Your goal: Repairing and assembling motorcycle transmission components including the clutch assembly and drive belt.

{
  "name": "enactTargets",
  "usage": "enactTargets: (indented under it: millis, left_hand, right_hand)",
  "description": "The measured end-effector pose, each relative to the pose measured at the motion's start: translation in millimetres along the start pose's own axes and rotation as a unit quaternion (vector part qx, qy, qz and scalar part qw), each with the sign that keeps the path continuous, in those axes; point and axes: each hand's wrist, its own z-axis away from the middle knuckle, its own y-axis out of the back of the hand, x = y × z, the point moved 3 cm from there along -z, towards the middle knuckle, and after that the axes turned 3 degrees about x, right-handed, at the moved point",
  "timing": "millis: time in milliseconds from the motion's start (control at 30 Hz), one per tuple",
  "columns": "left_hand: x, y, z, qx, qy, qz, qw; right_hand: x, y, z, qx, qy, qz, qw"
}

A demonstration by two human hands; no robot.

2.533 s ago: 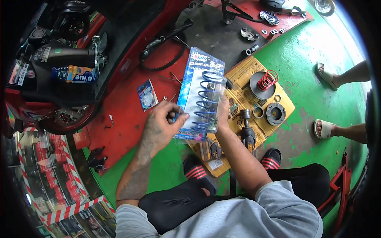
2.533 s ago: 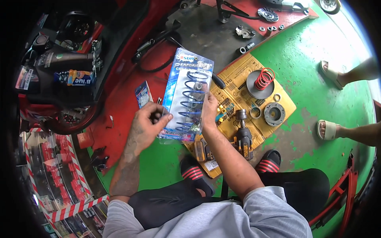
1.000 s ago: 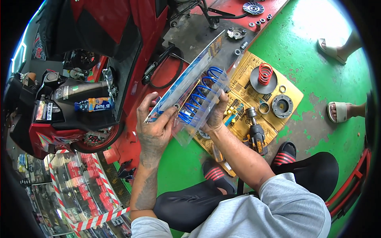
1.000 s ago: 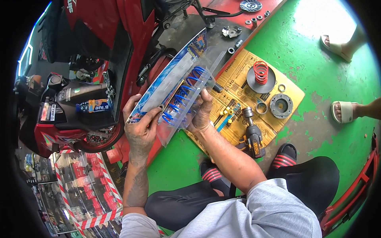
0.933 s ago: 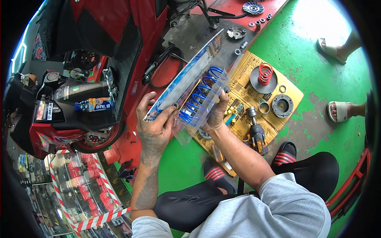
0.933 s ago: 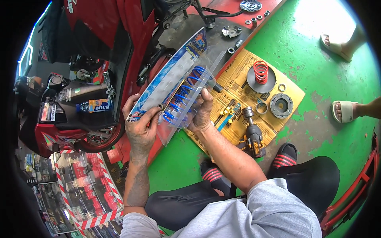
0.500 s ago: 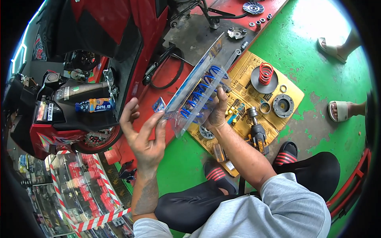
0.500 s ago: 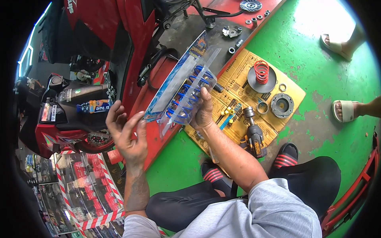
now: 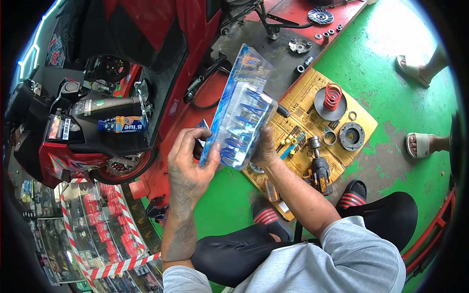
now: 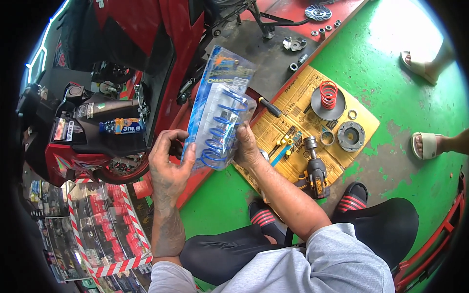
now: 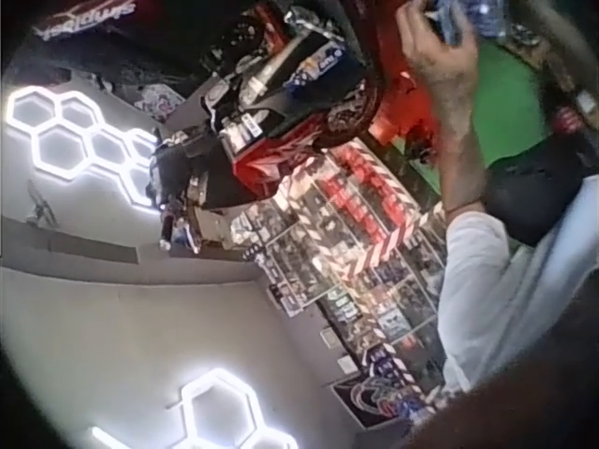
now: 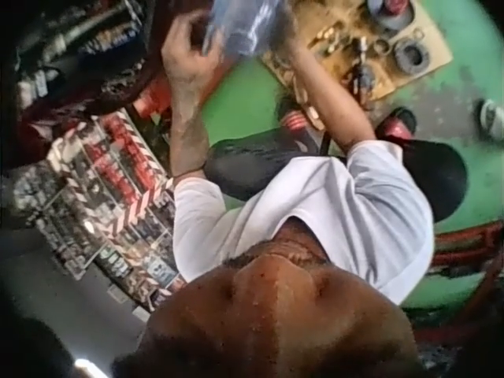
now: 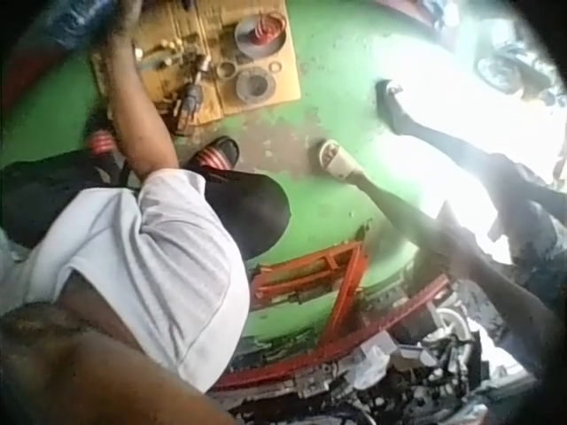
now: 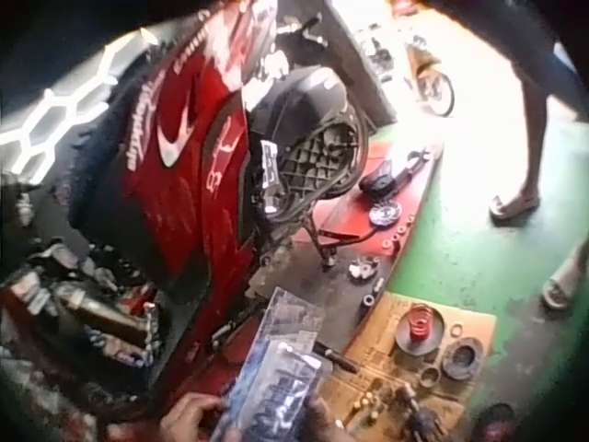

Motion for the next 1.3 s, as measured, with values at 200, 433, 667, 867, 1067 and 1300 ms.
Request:
enactTargets:
  millis: [200, 433, 667, 867, 1067, 1300]
  left_hand:
    - [1.6, -2.8, -7.3, 0.111, -0.135, -0.110, 0.978]
    - [-21.3, 7.6, -7.8, 0.033, 0.046, 0.019, 0.998]
    - [-35.3, 4.6, -5.6, 0.070, 0.100, 0.180, 0.976]
    - [-37.7, 6.6, -9.2, 0.064, 0.096, 0.211, 0.971]
    - [-50.0, 4.0, -17.4, 0.054, 0.118, 0.292, 0.948]
    - [-67.1, 0.8, -28.9, 0.057, 0.125, 0.325, 0.936]
  right_hand:
    - [0.5, -2.9, -2.4, 0.012, 0.041, 0.065, 0.997]
    - [2.6, -16.6, -1.5, 0.002, 0.075, 0.125, 0.989]
    - [1.9, -31.5, -1.4, 0.016, 0.053, 0.104, 0.993]
    - [1.2, -29.2, 5.1, -0.007, 0.057, 0.160, 0.985]
    - [17.2, -14.1, 13.9, 0.005, 0.041, 0.202, 0.979]
    - [29.9, -3.8, 23.0, 0.004, 0.005, 0.210, 0.978]
